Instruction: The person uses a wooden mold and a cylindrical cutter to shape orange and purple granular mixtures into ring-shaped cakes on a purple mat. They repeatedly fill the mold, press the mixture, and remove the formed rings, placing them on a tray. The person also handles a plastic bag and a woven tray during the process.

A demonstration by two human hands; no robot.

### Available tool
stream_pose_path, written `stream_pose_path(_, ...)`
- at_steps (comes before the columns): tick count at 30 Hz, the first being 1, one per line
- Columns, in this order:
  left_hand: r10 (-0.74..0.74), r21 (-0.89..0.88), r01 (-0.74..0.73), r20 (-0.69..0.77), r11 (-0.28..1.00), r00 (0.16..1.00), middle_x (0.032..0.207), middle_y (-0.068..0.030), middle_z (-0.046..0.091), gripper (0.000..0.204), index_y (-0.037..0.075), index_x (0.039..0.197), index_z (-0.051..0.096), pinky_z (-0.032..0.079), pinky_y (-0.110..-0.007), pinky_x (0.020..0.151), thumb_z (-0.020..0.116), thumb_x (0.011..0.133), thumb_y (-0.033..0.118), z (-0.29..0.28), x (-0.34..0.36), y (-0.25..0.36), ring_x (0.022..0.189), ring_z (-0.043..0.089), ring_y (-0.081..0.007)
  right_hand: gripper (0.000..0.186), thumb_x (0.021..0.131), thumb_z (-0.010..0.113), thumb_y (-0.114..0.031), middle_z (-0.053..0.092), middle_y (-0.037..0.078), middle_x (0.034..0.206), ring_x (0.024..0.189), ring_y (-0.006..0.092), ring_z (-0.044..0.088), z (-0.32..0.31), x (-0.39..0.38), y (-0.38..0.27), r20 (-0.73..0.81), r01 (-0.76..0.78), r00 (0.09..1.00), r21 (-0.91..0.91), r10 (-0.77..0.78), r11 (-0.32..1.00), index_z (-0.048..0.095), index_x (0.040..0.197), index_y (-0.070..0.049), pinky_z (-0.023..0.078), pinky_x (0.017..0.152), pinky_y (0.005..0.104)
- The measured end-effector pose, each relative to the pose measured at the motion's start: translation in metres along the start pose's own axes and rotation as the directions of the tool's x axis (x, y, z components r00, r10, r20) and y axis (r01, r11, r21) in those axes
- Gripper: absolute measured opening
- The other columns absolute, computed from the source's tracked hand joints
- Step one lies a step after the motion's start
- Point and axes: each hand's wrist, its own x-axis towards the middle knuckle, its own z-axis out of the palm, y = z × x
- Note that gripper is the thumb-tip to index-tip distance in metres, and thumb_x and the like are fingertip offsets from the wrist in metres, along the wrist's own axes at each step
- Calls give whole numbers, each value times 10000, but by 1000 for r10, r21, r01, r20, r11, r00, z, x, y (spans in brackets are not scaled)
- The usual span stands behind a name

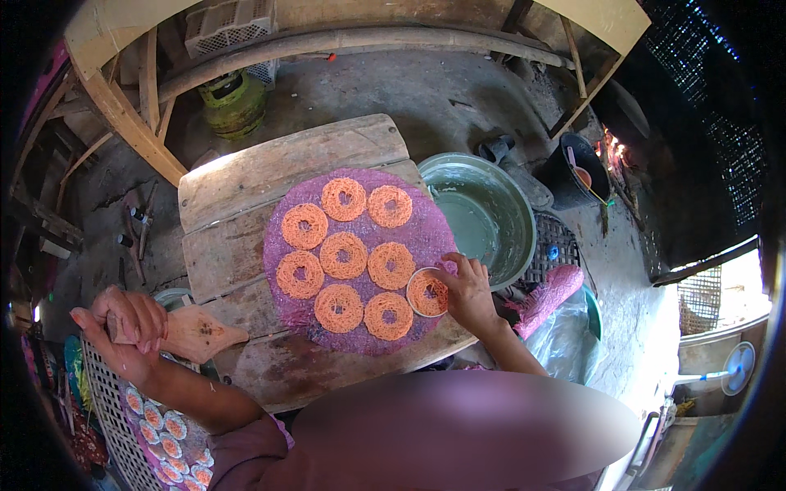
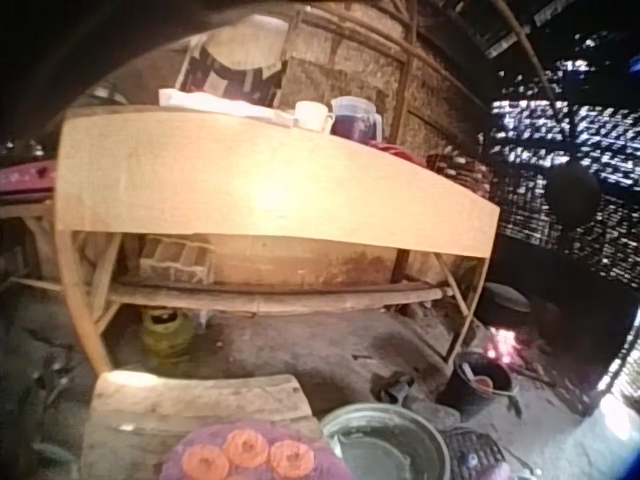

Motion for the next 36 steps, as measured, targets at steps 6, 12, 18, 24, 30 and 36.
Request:
stream_pose_path(6,12,-56,-9,51,998,999,421,-22,386,609,120,603,403,283,-235,304,196,1043,486,-6,-1,2,292,289,-96,455,690,657,-15,516,94,1220,1069,316,500,-2,-2,-1,-12,-29,999,11,30,1000,675,1112,-185,397,912,452)
stream_pose_path(12,15,-25,-15,-6,1000,1000,424,-12,393,612,119,607,412,277,-225,294,199,1042,494,-10,-2,3,286,290,-84,381,671,626,31,542,81,1209,1014,313,517,-7,-5,4,-113,-69,991,77,78,995,709,991,-160,400,870,429)
stream_pose_path(18,4,-78,-1,44,997,999,422,-9,389,607,121,608,415,278,-225,294,208,1042,493,-13,-2,5,290,293,-85,379,657,594,73,558,81,1173,978,294,521,-7,-21,11,-86,-134,986,115,145,984,722,932,-154,400,850,418)
stream_pose_path(24,10,-32,-11,-38,999,999,419,-12,380,596,127,604,402,268,-230,297,219,1043,485,-8,-3,2,294,278,-90,371,666,627,42,550,83,1183,1014,299,519,1,-21,9,-88,-152,983,118,163,981,725,962,-158,391,886,421)
stream_pose_path(30,11,-21,-12,-36,1000,999,420,-11,373,596,129,606,399,254,-228,300,210,1044,486,-6,-2,3,296,267,-90,399,675,669,-17,526,96,1212,1086,319,497,2,-16,5,-98,-135,985,95,145,986,714,1040,-172,378,907,439)
stream_pose_path(36,10,-17,-11,-44,1000,999,426,-10,377,593,130,608,398,255,-226,300,208,1045,483,-6,-2,3,297,267,-89,443,678,668,-19,527,100,1231,1085,317,496,1,-11,4,-79,-108,991,48,112,993,697,1090,-180,385,899,439)
